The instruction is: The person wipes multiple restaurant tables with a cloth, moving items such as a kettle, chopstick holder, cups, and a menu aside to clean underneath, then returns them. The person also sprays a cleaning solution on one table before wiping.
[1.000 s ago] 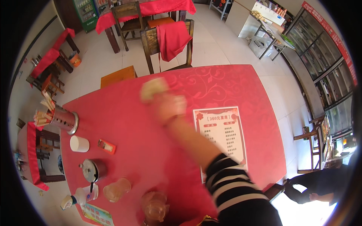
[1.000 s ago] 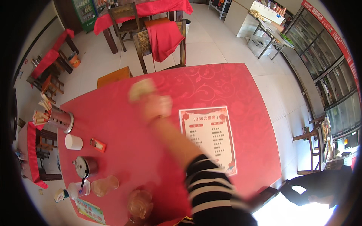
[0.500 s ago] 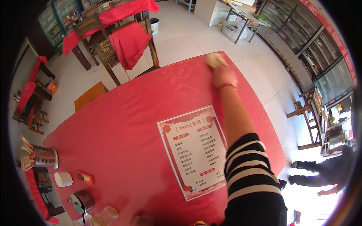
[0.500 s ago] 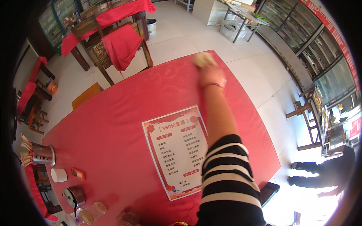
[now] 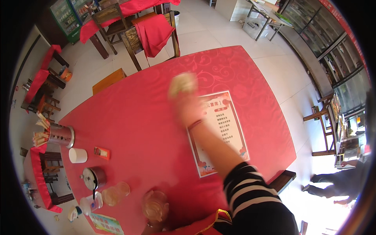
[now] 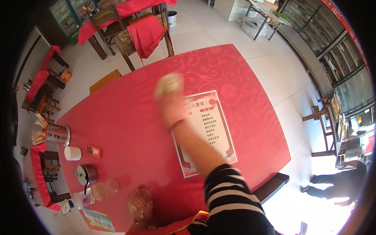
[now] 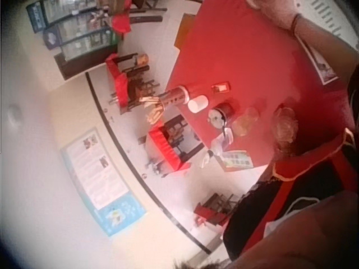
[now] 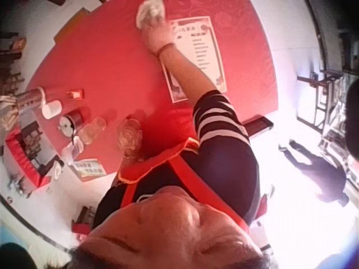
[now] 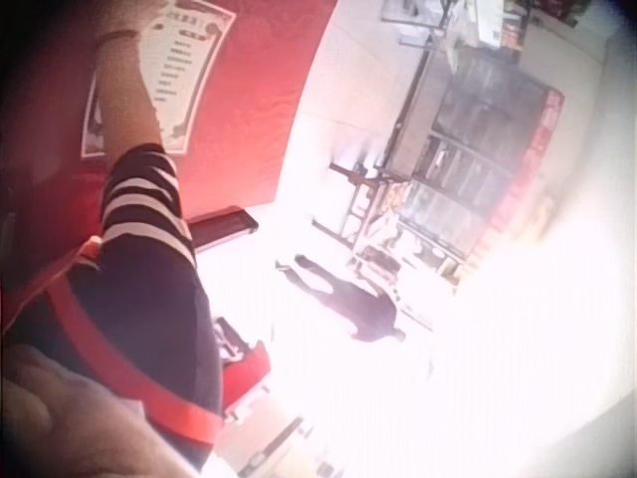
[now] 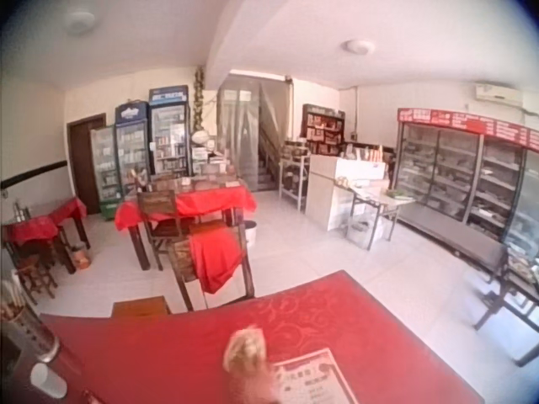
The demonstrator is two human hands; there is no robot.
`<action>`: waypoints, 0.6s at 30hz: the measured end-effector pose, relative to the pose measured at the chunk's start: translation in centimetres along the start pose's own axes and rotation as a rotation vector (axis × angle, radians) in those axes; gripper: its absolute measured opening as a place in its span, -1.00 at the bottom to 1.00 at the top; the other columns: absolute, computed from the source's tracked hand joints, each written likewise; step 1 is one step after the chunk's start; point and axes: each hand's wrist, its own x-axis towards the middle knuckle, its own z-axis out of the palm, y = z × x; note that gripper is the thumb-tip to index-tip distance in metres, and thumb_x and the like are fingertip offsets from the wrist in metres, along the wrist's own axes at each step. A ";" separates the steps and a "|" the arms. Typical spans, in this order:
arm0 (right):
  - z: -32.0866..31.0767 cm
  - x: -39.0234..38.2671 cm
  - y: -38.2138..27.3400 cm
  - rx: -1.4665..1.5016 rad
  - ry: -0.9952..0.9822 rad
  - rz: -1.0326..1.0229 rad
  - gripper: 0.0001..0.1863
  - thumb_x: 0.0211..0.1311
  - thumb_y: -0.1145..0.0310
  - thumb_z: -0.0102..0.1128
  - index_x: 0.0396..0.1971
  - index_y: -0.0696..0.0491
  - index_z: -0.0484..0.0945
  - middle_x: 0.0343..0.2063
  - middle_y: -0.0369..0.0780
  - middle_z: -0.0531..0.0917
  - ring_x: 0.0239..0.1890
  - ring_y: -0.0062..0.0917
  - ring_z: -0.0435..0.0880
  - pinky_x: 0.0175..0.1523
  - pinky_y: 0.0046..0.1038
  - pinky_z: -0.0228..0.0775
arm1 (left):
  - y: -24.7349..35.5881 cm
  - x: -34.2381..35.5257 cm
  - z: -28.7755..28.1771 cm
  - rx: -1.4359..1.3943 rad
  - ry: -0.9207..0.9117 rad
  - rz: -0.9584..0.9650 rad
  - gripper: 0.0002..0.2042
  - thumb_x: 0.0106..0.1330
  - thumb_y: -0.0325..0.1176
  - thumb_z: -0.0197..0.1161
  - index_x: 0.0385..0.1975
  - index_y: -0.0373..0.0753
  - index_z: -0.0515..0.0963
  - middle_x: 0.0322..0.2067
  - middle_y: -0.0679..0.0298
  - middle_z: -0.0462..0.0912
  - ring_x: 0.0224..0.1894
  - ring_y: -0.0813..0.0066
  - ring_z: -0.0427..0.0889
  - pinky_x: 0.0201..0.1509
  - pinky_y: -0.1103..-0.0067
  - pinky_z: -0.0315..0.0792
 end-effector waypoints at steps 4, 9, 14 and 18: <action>3.4 -11.6 -10.6 0.181 0.045 -0.462 -0.72 0.24 0.31 0.12 -0.10 0.00 0.66 -0.13 -0.18 0.69 -0.13 -0.21 0.69 0.01 0.04 0.44 | -0.1 0.1 0.0 -0.062 0.007 -0.053 -0.27 0.06 -0.11 0.56 0.20 -0.37 0.46 0.09 0.02 0.60 0.13 0.07 0.59 0.22 0.26 0.47; 1.9 -14.9 4.4 0.198 0.255 -0.547 -0.71 0.30 0.40 0.08 -0.01 0.02 0.59 -0.03 -0.17 0.63 0.03 -0.25 0.63 0.11 -0.07 0.45 | 1.2 0.2 0.0 -0.034 0.014 -0.056 -0.32 0.08 -0.22 0.53 0.21 -0.36 0.46 0.09 0.04 0.61 0.14 0.10 0.60 0.25 0.24 0.44; -1.7 -15.6 30.0 -0.257 0.261 0.337 -0.65 0.40 0.33 -0.02 0.11 0.04 0.54 0.12 -0.07 0.63 0.07 -0.14 0.65 0.03 -0.10 0.54 | 2.1 1.5 0.1 0.020 -0.049 -0.092 -0.31 0.06 -0.24 0.56 0.21 -0.32 0.46 0.08 0.08 0.63 0.12 0.17 0.62 0.26 0.27 0.44; -0.3 -18.2 37.2 -0.161 0.261 0.612 -0.54 0.47 0.15 -0.08 0.24 -0.02 0.55 0.31 -0.19 0.54 0.34 -0.16 0.45 0.39 -0.16 0.34 | 2.3 1.3 0.7 -0.144 0.008 -0.209 -0.35 0.03 -0.20 0.59 0.13 -0.28 0.51 0.05 0.11 0.65 0.10 0.21 0.64 0.22 0.28 0.46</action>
